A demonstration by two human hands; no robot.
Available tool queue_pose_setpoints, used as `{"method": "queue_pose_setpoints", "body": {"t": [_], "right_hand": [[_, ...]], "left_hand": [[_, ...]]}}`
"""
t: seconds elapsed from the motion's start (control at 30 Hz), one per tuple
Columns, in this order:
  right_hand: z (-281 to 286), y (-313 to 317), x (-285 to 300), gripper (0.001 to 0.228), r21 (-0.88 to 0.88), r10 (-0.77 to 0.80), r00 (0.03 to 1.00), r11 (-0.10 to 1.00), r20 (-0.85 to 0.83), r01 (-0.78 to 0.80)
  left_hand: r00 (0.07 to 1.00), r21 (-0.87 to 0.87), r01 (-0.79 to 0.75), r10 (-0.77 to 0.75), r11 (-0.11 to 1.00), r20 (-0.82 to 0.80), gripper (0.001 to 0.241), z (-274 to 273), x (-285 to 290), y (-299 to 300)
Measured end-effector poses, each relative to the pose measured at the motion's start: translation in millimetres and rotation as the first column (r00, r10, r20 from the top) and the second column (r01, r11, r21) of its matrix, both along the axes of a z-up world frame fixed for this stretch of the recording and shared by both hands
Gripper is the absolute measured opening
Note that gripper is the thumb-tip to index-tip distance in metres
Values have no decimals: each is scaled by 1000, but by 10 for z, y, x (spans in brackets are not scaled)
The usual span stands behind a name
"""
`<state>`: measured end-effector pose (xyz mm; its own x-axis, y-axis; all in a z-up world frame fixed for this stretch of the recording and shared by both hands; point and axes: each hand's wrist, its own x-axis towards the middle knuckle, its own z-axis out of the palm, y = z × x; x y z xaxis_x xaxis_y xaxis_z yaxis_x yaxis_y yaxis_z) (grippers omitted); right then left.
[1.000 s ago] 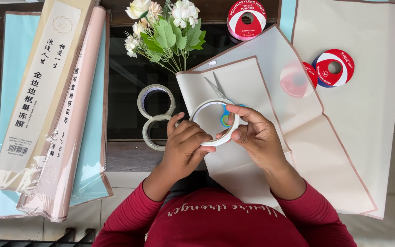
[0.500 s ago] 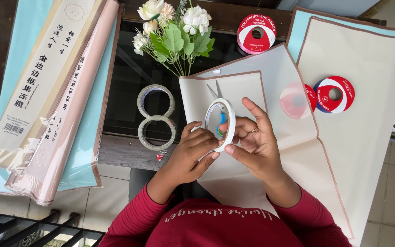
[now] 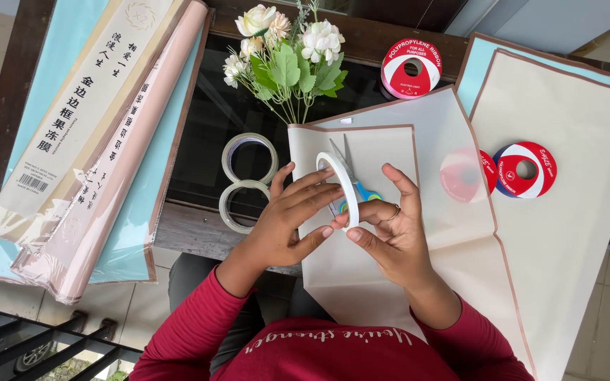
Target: The person cuts a strip of double-sided tape and applies it to the edge of a sheet of wrapping paper. They then place a bouquet of artificial flowers onto the paper and begin folding the paper around the stems, pressing the tape to secure the wrap.
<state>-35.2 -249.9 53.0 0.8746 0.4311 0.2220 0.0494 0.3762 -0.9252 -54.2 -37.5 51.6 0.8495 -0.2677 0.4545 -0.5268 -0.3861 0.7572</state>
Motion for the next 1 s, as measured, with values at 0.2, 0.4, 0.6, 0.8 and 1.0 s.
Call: {"method": "queue_pose_setpoints", "body": {"t": [0.2, 0.4, 0.6, 0.8, 1.0], "right_hand": [[-282, -37, -39, 96, -167, -63, 979, 981, 192, 96], [-423, -133, 41, 70, -348, -53, 923, 917, 382, 196], [-451, -48, 46, 61, -387, -13, 917, 904, 398, 181], [-419, -59, 182, 71, -185, 62, 995, 982, 84, -45], [-159, 109, 195, 18, -355, -40, 989, 930, 144, 90]], "left_hand": [[982, -445, -122, 43, 887, -185, 37, 149, -29, -350], [967, -566, -173, 31, 806, -252, 14, 141, -86, -511], [985, -502, -113, 32, 857, -167, 12, 72, -132, -394], [990, -198, -121, 104, 973, -93, 15, 3, -82, -120], [994, 152, -98, 88, 983, 69, 10, -210, -41, 61]]}}
